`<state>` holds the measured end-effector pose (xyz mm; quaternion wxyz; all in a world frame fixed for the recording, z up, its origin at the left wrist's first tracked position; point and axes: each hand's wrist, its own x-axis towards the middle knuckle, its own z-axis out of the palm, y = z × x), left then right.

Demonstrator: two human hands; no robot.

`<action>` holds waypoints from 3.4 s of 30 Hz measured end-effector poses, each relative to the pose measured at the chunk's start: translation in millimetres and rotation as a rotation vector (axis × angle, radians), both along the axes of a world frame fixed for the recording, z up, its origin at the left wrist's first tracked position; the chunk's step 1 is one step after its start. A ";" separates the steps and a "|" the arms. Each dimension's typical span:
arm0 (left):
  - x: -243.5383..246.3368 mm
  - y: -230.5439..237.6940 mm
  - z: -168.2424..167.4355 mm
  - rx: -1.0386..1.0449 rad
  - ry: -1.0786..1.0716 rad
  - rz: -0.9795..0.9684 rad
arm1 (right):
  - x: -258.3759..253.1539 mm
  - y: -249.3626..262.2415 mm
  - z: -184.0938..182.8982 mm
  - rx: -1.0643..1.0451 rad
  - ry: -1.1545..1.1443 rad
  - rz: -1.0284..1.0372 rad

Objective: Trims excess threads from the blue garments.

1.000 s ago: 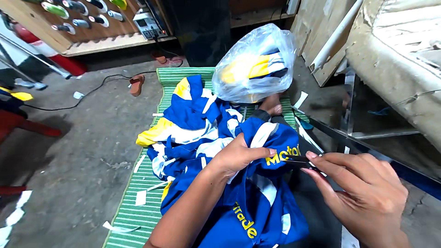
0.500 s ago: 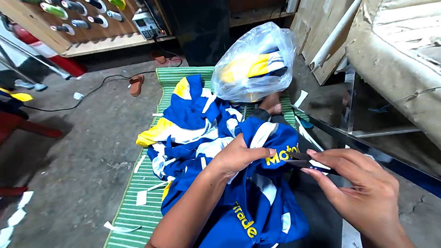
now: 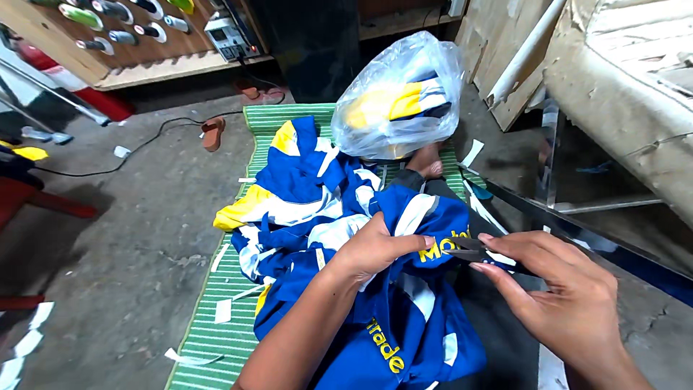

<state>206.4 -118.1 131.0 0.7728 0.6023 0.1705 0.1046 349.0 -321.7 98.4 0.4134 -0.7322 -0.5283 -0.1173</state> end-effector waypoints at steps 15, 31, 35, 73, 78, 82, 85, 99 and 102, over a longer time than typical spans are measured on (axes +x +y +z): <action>0.3 -2.2 -3.4 -0.005 0.003 0.009 | -0.5 -3.0 2.8 -0.020 -0.053 -0.011; -0.6 -4.1 -7.0 0.004 -0.009 0.002 | 3.5 -5.3 1.7 -0.040 -0.060 -0.001; 0.1 -5.9 -9.0 0.006 -0.011 0.002 | 3.7 -5.9 0.4 -0.037 -0.059 -0.001; -11.8 -19.6 -44.7 -0.023 0.054 -0.049 | 11.0 -18.8 -21.3 -0.140 0.105 0.159; -12.1 -18.4 -48.1 0.048 0.058 -0.058 | 9.5 -19.0 -21.2 -0.174 0.134 0.151; -11.8 -19.6 -46.8 0.041 0.061 -0.066 | 7.5 -19.8 -14.3 -0.210 0.018 0.130; -11.8 -20.3 -46.3 0.041 0.065 -0.074 | 10.2 -19.2 -11.2 -0.236 0.001 0.148; -14.2 -18.4 -43.9 -0.023 0.042 -0.082 | 29.3 -20.3 5.0 -0.317 0.296 0.352; -14.2 -18.3 -42.9 -0.016 0.046 -0.101 | 29.0 -15.7 7.3 -0.367 0.274 0.356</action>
